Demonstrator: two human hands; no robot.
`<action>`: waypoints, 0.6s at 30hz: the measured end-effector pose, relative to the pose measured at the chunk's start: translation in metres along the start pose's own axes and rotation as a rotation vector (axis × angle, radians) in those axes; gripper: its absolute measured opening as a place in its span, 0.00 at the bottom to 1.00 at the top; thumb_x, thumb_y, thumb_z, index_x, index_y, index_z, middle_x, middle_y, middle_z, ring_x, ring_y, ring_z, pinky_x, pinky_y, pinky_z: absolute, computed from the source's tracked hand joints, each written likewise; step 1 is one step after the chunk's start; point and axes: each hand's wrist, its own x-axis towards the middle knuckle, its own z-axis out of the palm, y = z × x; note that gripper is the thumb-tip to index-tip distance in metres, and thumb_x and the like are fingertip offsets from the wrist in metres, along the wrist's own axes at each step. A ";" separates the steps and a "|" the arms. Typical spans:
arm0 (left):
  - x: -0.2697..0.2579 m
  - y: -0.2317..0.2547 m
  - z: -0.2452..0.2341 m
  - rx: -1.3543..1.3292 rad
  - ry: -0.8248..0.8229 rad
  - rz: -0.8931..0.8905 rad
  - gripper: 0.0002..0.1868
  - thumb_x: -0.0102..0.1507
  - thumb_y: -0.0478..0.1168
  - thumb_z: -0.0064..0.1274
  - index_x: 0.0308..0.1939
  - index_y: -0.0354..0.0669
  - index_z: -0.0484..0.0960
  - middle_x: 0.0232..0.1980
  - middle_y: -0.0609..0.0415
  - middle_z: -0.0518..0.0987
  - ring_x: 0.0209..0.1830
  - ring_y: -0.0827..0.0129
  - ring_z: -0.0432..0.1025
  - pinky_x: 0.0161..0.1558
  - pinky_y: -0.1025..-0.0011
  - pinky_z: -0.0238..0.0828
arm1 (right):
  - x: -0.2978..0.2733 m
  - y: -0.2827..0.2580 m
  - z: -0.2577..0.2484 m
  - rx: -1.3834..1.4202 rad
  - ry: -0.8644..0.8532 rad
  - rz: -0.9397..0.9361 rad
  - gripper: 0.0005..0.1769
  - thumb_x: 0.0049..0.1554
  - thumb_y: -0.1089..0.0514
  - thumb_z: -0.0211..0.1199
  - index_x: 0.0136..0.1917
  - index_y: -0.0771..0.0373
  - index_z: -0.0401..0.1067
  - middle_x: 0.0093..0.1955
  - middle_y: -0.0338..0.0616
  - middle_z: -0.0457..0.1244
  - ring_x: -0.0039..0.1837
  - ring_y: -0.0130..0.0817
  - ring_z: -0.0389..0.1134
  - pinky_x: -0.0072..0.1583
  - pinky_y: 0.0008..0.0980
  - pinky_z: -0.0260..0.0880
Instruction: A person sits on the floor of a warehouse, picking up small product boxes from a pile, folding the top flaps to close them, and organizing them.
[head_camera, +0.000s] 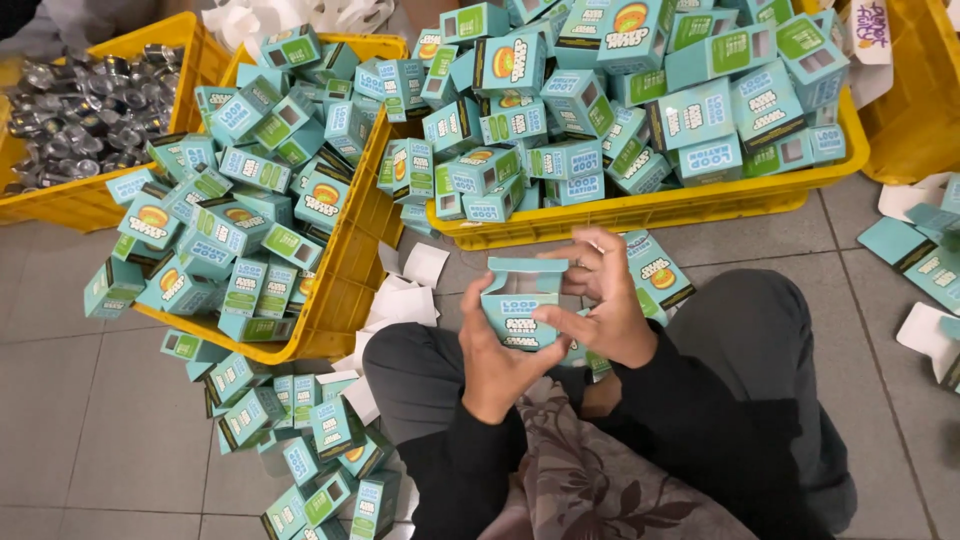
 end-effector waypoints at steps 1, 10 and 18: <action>0.002 0.002 0.000 0.000 0.001 0.001 0.61 0.39 0.42 0.83 0.70 0.35 0.61 0.57 0.29 0.76 0.50 0.31 0.77 0.51 0.42 0.72 | 0.003 -0.007 0.001 0.000 -0.001 -0.001 0.50 0.51 0.64 0.78 0.72 0.65 0.44 0.60 0.63 0.64 0.56 0.57 0.74 0.53 0.51 0.79; 0.000 0.006 -0.001 0.048 0.004 -0.046 0.57 0.40 0.42 0.75 0.69 0.38 0.59 0.43 0.31 0.79 0.37 0.28 0.78 0.35 0.41 0.73 | 0.007 -0.024 0.014 -0.058 0.001 0.096 0.12 0.65 0.57 0.61 0.56 0.67 0.74 0.64 0.53 0.66 0.55 0.32 0.72 0.45 0.30 0.77; -0.002 0.002 0.004 0.048 0.038 0.040 0.57 0.40 0.41 0.72 0.68 0.33 0.56 0.47 0.31 0.81 0.38 0.33 0.80 0.36 0.44 0.76 | 0.008 -0.025 0.015 -0.133 0.131 0.070 0.09 0.60 0.63 0.67 0.54 0.62 0.83 0.53 0.48 0.73 0.33 0.10 0.54 0.32 0.17 0.57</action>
